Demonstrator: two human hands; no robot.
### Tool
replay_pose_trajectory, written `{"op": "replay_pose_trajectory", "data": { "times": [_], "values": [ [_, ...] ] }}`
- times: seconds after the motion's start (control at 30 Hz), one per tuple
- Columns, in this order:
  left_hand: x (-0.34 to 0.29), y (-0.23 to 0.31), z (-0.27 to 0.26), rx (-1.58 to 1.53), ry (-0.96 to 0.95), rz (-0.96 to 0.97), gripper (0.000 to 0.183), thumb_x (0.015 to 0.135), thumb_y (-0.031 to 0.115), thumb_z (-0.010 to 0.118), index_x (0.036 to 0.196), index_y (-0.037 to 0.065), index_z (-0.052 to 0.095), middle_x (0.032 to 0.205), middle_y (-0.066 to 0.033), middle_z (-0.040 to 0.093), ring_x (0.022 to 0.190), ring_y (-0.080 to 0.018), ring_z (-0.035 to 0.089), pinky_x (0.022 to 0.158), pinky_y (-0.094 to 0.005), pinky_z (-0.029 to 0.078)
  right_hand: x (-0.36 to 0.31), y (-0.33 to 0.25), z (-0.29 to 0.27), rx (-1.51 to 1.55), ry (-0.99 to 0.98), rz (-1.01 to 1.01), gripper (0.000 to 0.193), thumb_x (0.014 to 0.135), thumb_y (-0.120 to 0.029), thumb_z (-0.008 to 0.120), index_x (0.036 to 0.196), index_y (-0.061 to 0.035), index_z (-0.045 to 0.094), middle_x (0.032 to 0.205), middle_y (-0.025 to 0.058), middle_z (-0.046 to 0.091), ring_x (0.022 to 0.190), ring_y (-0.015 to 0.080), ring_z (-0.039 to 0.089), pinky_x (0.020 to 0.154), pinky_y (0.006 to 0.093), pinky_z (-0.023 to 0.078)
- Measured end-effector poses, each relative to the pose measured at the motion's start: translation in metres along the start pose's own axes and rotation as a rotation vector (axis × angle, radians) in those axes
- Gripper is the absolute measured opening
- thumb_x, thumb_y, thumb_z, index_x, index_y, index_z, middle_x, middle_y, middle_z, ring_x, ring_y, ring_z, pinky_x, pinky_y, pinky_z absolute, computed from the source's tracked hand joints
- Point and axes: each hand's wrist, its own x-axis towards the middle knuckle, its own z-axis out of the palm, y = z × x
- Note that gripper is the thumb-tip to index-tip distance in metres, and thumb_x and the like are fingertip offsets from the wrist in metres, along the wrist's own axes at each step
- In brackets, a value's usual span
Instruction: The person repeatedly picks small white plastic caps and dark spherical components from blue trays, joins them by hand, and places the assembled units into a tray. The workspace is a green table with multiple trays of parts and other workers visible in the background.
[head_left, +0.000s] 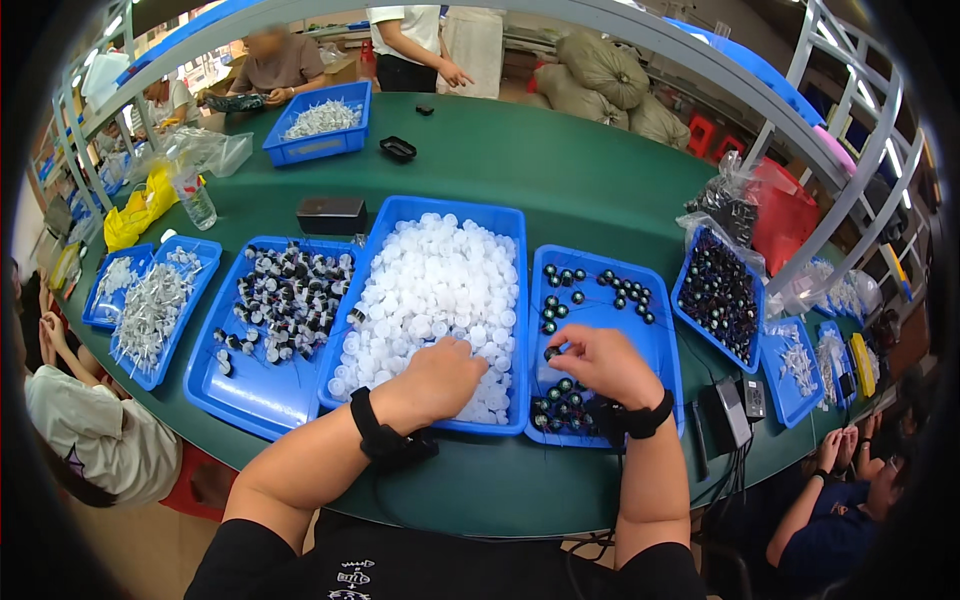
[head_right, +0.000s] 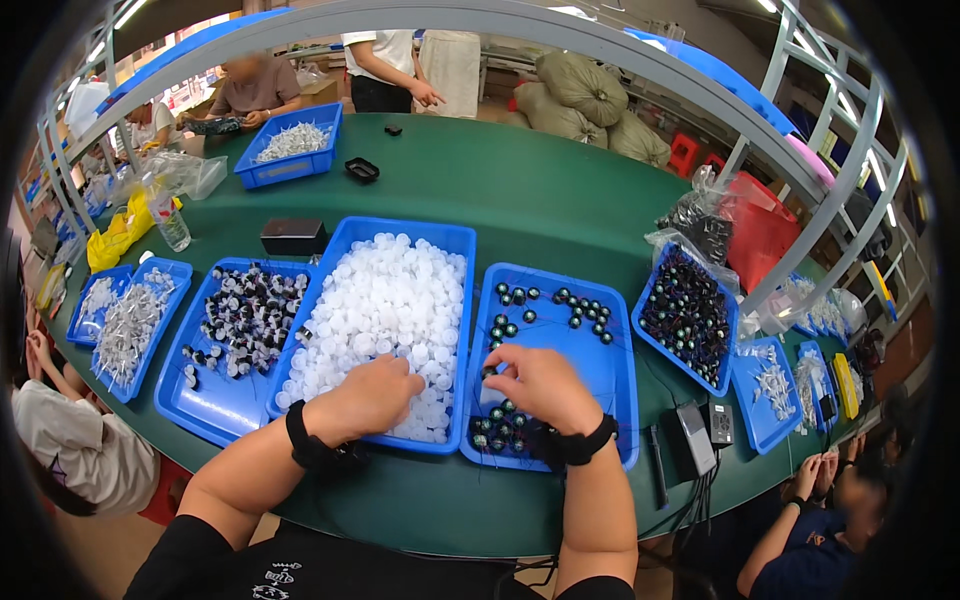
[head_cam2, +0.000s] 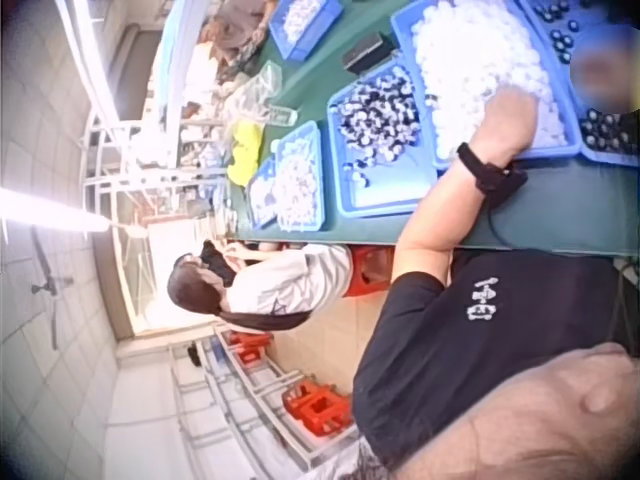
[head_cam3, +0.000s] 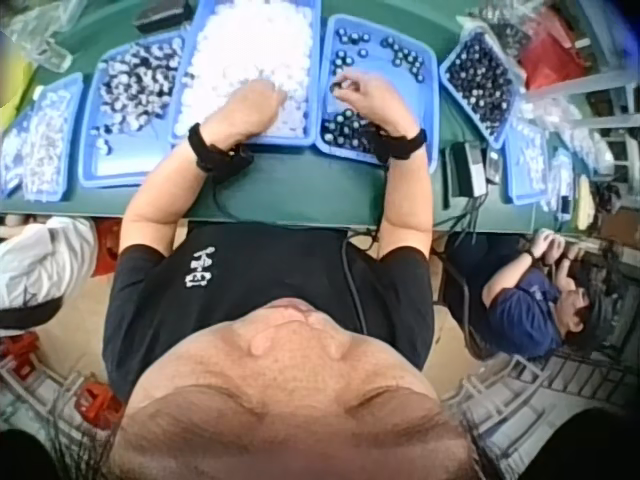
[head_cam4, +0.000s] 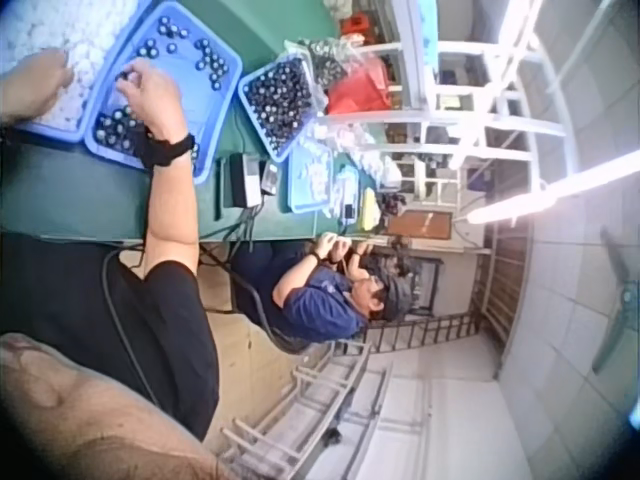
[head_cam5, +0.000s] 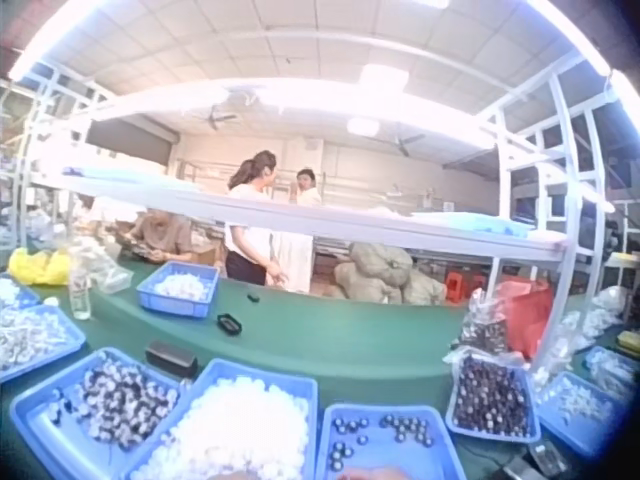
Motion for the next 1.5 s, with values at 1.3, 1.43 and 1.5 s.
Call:
{"op": "replay_pose_trajectory", "data": {
  "times": [1.3,1.43,1.5],
  "values": [
    [-0.013,0.012,-0.057,-1.577,0.144,-0.147,0.008,0.078,0.009,0.054,0.081,0.001,0.055,0.074,-0.0023,0.054,0.064,-0.0082,0.048,0.058,-0.0228,0.04,-0.009,-0.04,0.014,0.348,0.607,-0.306,0.007,0.08,-0.001,0.067,0.086,-0.0018,0.07,0.082,0.0076,0.067,0.08,0.02,0.061,0.072,0.031,0.047],
    [-0.012,0.025,-0.051,-1.582,-0.014,-0.141,0.012,0.085,0.015,0.053,0.08,0.004,0.053,0.073,-0.0002,0.051,0.064,-0.0067,0.048,0.057,-0.0226,0.04,-0.013,-0.063,0.032,0.427,0.448,-0.431,0.013,0.078,-0.002,0.07,0.091,-0.0016,0.072,0.092,0.0095,0.069,0.089,0.0216,0.062,0.08,0.0312,0.047],
    [-0.012,0.026,-0.045,-1.593,-0.07,-0.134,0.015,0.087,0.017,0.053,0.08,0.005,0.052,0.072,0.0008,0.05,0.063,-0.0068,0.049,0.056,-0.0231,0.041,-0.014,-0.064,0.036,0.446,0.409,-0.518,0.013,0.077,-0.002,0.071,0.09,-0.0024,0.072,0.096,0.0096,0.07,0.09,0.0225,0.062,0.082,0.0324,0.047]
  ]
}}
